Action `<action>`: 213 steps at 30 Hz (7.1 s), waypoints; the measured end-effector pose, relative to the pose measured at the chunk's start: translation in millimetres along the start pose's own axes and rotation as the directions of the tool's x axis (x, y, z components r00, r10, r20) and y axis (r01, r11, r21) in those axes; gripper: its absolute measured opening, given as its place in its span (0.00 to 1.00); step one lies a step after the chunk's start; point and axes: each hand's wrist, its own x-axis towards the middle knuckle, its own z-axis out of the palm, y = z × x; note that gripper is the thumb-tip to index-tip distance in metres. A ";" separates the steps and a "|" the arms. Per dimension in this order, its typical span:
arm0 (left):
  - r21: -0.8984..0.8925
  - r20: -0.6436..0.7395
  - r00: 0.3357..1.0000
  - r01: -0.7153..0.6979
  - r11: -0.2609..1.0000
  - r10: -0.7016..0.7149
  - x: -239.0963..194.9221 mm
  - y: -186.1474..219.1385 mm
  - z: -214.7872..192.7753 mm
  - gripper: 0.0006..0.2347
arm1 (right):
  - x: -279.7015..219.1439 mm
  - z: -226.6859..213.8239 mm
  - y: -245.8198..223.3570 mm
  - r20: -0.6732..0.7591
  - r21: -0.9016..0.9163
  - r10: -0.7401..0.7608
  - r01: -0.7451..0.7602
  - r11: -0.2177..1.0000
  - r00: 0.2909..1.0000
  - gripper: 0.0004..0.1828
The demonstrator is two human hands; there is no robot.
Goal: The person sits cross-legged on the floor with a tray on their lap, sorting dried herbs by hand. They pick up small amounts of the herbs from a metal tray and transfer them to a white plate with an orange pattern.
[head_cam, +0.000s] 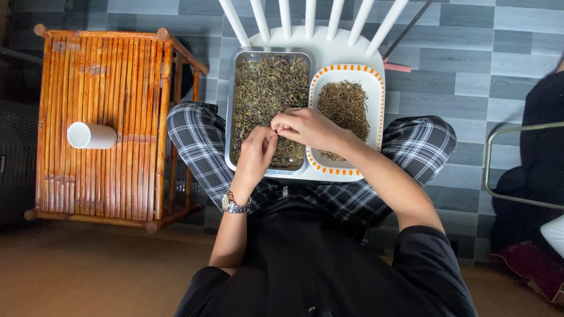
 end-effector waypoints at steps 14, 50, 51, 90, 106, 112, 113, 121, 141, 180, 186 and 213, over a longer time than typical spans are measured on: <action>0.653 -0.032 0.984 -0.111 0.749 0.174 61.9 -91.6 -29.5 0.07 | -28.7 -112.1 8.8 0.097 -0.059 0.288 -0.283 0.957 0.953 0.15; 0.810 0.164 0.981 -0.194 0.554 0.104 69.4 -108.2 -5.8 0.08 | -21.9 -87.5 35.6 0.106 -0.058 0.316 -0.312 0.948 0.943 0.13; 0.776 0.160 0.982 -0.190 0.602 0.104 68.2 -108.8 -4.8 0.09 | -20.6 -87.9 32.4 0.115 -0.061 0.325 -0.320 0.946 0.939 0.14; 0.603 0.184 0.979 -0.187 0.776 0.093 54.3 -86.6 -22.4 0.09 | -82.0 -16.6 -30.0 -0.313 0.049 0.375 -0.380 0.924 0.872 0.08; 0.276 0.041 0.997 -0.081 0.958 0.073 32.5 -64.3 -20.2 0.04 | -73.3 32.9 -34.4 -0.460 -0.009 0.306 -0.349 0.937 0.834 0.06; 0.269 0.047 0.996 -0.091 0.959 0.082 39.0 -68.9 -15.9 0.06 | -77.2 31.1 -34.1 -0.497 -0.050 0.301 -0.374 0.926 0.813 0.04; 0.276 0.054 0.995 -0.094 0.956 0.082 41.6 -67.7 -13.7 0.05 | -75.9 29.6 -36.6 -0.501 -0.046 0.294 -0.365 0.930 0.814 0.03; 0.295 0.167 0.981 -0.143 0.945 0.097 69.5 -44.3 -6.8 0.10 | -74.0 34.9 -37.8 -0.497 -0.049 0.292 -0.362 0.931 0.817 0.03; 0.372 0.179 0.975 -0.188 0.909 0.128 74.7 -64.9 6.7 0.07 | -71.0 37.6 -39.2 -0.478 -0.038 0.272 -0.330 0.943 0.835 0.04; 0.556 0.277 0.959 -0.214 0.803 0.064 78.7 -70.3 39.3 0.07 | -68.2 45.3 -43.3 -0.464 -0.015 0.299 -0.345 0.938 0.834 0.03; 0.402 0.219 0.973 -0.156 0.902 0.071 59.5 -37.3 10.5 0.04 | -66.9 44.4 -45.7 -0.455 -0.028 0.298 -0.348 0.937 0.839 0.03; -0.088 -0.053 0.985 -0.165 0.982 0.161 3.5 -8.2 -6.1 0.08 | -34.8 46.9 -43.9 -0.486 -0.107 0.242 -0.332 0.937 0.840 0.03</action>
